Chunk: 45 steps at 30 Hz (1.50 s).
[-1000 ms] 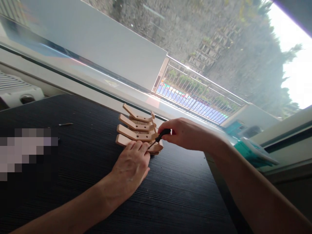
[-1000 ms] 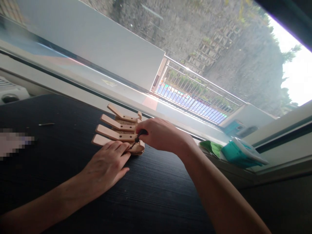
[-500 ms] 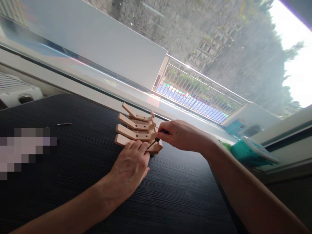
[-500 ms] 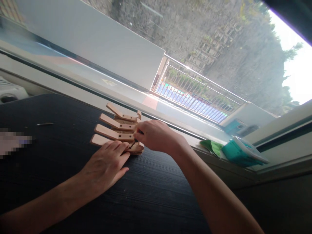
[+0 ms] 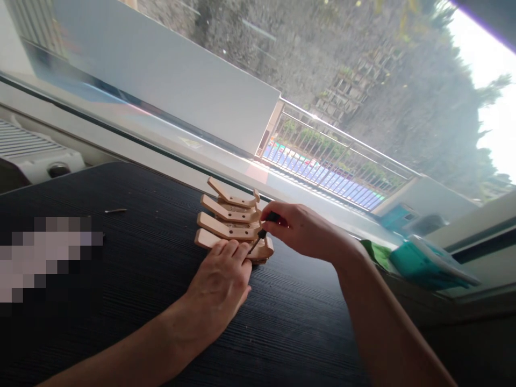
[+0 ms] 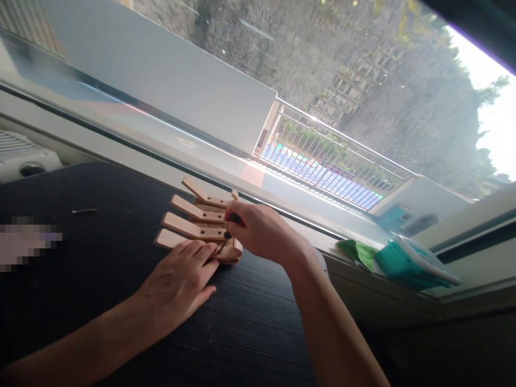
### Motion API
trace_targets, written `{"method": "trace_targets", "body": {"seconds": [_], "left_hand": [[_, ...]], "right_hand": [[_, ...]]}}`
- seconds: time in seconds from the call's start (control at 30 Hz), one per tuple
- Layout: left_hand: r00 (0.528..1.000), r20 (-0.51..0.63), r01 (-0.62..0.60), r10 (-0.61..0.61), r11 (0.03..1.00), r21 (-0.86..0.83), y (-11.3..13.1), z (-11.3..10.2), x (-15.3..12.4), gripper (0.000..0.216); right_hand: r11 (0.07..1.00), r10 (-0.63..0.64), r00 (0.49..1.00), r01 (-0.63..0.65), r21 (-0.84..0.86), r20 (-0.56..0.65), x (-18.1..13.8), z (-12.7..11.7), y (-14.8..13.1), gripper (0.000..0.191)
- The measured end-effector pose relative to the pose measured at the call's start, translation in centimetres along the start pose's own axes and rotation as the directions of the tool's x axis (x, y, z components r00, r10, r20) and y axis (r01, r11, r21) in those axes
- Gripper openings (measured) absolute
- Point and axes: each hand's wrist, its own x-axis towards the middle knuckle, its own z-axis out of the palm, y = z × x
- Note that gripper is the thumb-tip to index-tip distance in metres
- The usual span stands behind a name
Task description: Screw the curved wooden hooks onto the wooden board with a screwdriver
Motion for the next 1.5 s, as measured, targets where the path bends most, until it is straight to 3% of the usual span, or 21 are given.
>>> {"method": "trace_targets", "body": {"seconds": [0.1, 0.27, 0.47, 0.73, 1.17, 1.5], "left_hand": [[0.999, 0.040, 0.009, -0.009, 1.000, 0.004, 0.0, 0.1, 0.2, 0.031], [0.997, 0.062, 0.047, -0.049, 0.999, 0.025, 0.1, 0.3, 0.3, 0.035], [0.998, -0.048, 0.030, -0.031, 0.999, -0.014, -0.2, 1.2, 0.1, 0.035], [0.993, -0.109, 0.037, -0.046, 0.996, -0.077, -0.6, 1.9, 0.1, 0.031], [0.998, -0.048, 0.038, -0.042, 0.996, -0.079, -0.5, 1.6, 0.0, 0.031], [0.998, 0.009, 0.059, -0.058, 0.996, -0.063, -0.1, 0.9, 0.2, 0.032]], "right_hand": [[0.997, 0.067, 0.988, -0.070, -0.018, -0.142, 0.0, 1.6, 0.5, 0.017], [0.987, 0.151, 0.961, -0.159, -0.019, -0.233, -0.3, 2.9, 0.8, 0.022], [0.988, 0.129, 0.963, -0.146, -0.055, -0.237, -0.5, 3.1, -0.2, 0.020], [0.992, 0.099, 0.981, -0.083, 0.098, -0.166, -2.0, 2.3, 0.4, 0.023], [0.974, 0.150, 0.984, -0.131, 0.184, -0.093, -1.8, 2.4, 1.6, 0.019], [0.972, 0.136, 0.980, -0.103, 0.212, -0.144, -2.3, 2.0, 1.6, 0.022]]}}
